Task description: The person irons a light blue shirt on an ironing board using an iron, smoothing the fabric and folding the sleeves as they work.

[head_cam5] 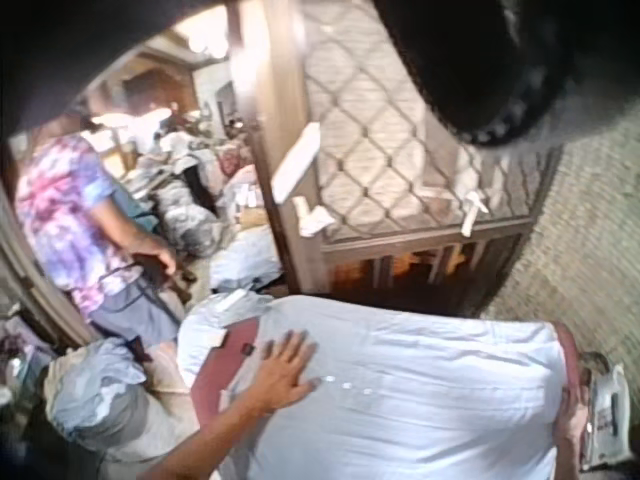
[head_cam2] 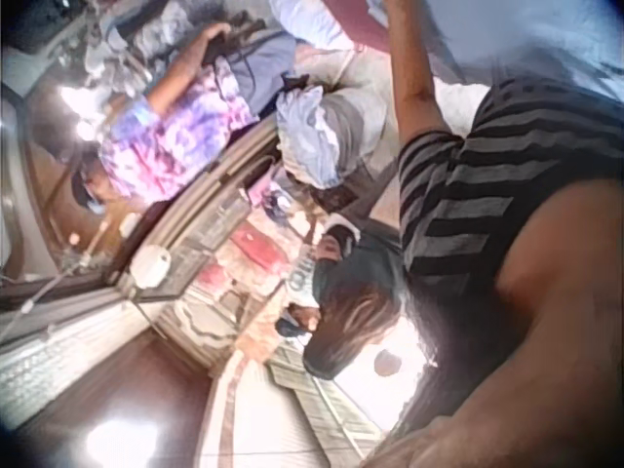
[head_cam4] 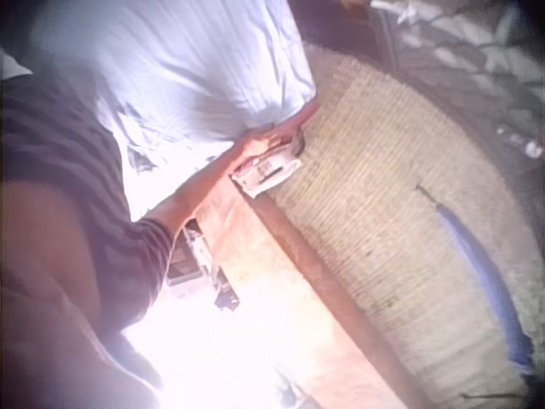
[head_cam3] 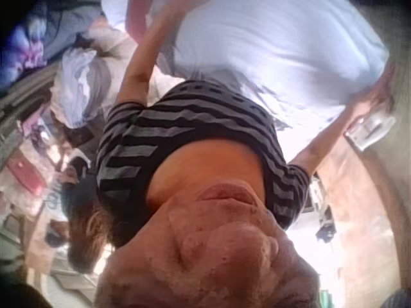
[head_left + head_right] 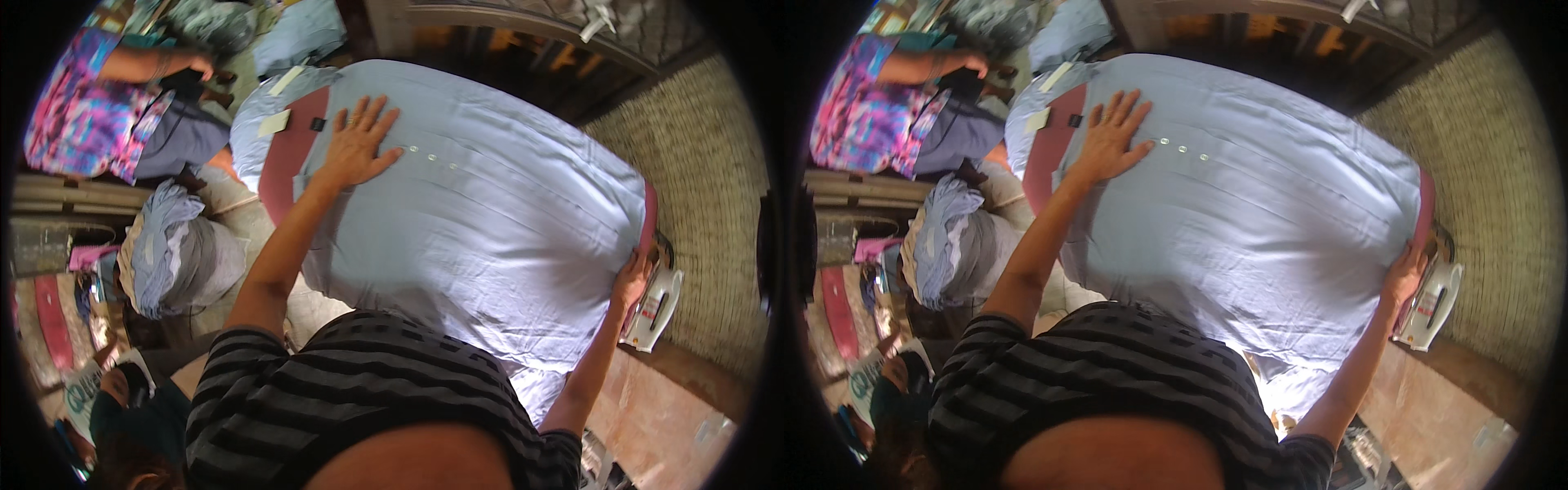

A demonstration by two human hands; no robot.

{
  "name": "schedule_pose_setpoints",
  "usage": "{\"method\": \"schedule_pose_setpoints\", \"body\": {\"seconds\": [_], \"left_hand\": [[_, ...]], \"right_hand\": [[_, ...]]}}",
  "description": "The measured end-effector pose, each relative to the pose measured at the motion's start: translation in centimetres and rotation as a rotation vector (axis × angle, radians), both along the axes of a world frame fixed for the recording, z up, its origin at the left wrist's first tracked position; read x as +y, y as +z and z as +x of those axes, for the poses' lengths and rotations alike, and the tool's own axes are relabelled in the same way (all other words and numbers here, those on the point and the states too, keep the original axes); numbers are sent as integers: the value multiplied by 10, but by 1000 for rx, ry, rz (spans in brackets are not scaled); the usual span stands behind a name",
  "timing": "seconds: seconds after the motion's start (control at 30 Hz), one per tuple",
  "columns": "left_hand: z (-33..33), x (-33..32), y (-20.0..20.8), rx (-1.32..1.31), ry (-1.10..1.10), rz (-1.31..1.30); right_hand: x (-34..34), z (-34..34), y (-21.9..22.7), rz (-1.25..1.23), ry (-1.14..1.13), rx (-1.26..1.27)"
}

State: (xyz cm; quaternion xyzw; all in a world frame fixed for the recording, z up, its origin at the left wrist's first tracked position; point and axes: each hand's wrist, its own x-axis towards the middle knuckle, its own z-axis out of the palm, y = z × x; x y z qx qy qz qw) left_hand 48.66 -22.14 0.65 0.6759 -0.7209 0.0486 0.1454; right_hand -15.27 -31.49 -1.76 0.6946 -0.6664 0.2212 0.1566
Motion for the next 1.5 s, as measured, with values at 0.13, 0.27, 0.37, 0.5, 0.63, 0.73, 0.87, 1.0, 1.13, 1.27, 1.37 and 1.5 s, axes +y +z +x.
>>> {"method": "schedule_pose_setpoints", "body": {"seconds": [0.13,0.27,0.37,0.5,0.63,0.73,0.87,1.0,1.13,1.27,1.37,1.5], "left_hand": [[-11,12,5,30,70,-89],[-22,44,-1,93,41,-121],[-19,53,-3,160,45,-6],[-3,65,6,294,59,-161],[29,132,17,323,437,-155],[33,157,12,322,578,-137],[26,153,-4,434,526,-228],[32,154,-7,649,593,-185],[28,144,12,318,544,-348],[-11,101,20,361,192,-357],[-33,67,1,132,12,-238],[-32,43,-14,-37,21,77]], "right_hand": [[6,-6,1,47,8,24],[12,17,19,12,-42,191],[18,90,40,-38,19,-47],[30,263,53,-81,603,-259],[62,412,58,139,995,-420],[77,469,56,209,1176,-388],[84,487,46,250,1167,-241],[84,485,38,299,1144,-207],[79,484,36,313,1180,-307],[79,465,42,396,1150,-741],[98,415,50,248,1128,-753],[148,311,62,185,881,-912]]}}
